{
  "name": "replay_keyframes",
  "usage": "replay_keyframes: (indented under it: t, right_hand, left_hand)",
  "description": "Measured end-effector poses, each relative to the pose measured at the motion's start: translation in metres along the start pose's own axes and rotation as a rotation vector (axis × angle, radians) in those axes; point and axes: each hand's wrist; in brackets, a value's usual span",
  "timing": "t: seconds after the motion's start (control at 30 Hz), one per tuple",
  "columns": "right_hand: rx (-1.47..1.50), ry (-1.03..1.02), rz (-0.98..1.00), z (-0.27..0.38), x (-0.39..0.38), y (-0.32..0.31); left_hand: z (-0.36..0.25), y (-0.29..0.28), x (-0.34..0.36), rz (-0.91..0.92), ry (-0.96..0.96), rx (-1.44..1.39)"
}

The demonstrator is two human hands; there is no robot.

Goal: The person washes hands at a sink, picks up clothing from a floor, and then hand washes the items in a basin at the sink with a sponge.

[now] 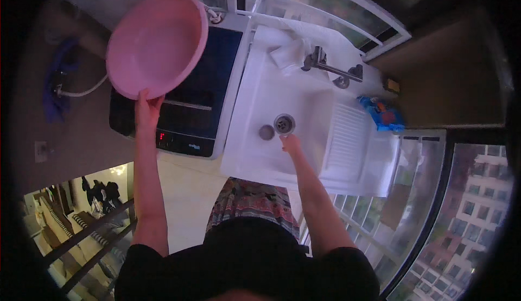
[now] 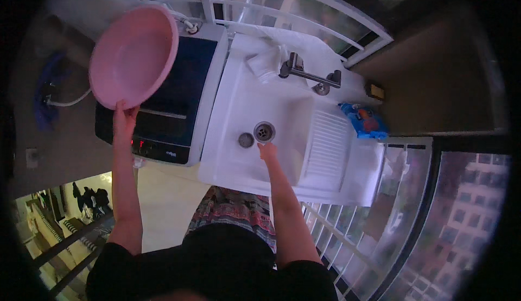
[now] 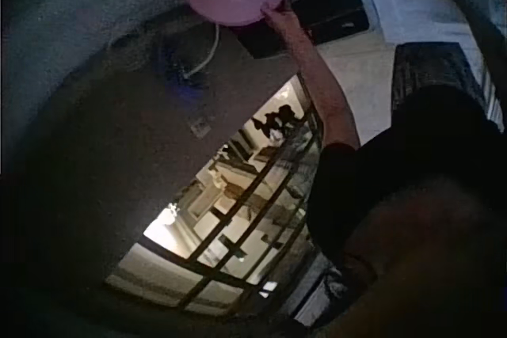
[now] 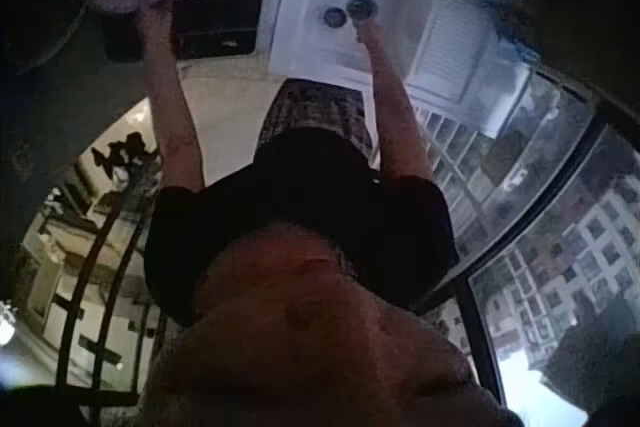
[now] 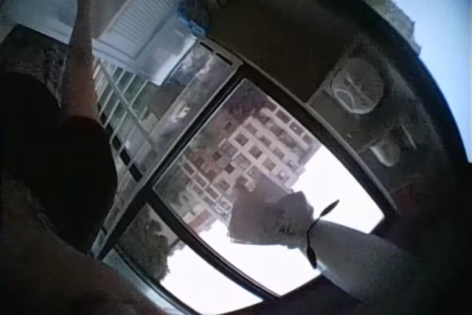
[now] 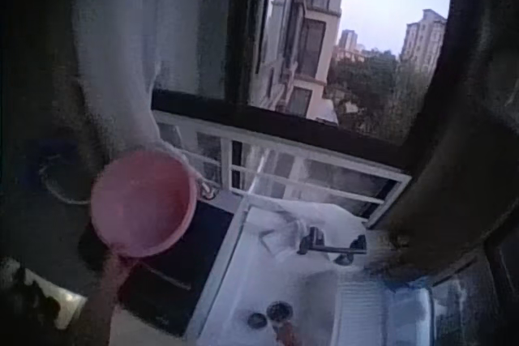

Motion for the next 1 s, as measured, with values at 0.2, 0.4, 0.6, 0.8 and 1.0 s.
replay_keyframes:
  t: [0.2, 0.4, 0.6, 0.8, 1.0]
  right_hand:
    - [-0.109, 0.154, -0.021, -0.012, 0.03, 0.076]
    - [-0.629, -0.335, 0.085, -0.031, 0.047, 0.074]
    - [-0.331, 0.052, -0.131, -0.073, 0.072, 0.023]
    - [-0.316, 0.233, -0.184, -0.069, 0.066, -0.026]
    - [-0.378, -0.646, -1.065, 0.063, 0.023, -0.211]
  left_hand:
    - [0.004, -0.006, 0.027, -0.065, 0.073, -0.061]
    - [0.003, 0.002, 0.021, -0.072, 0.086, -0.071]
    - [0.024, 0.055, -0.024, -0.042, -0.022, 0.039]
    - [0.075, 0.08, -0.082, 0.02, -0.162, 0.248]
    - [0.117, 0.105, -0.122, 0.096, -0.337, 0.369]
Point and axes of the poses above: each hand's wrist, its own x-axis towards the middle knuckle, its own y-axis out of the palm, z = x × y, and after that the axes turned 10 degrees about -y, right-handed
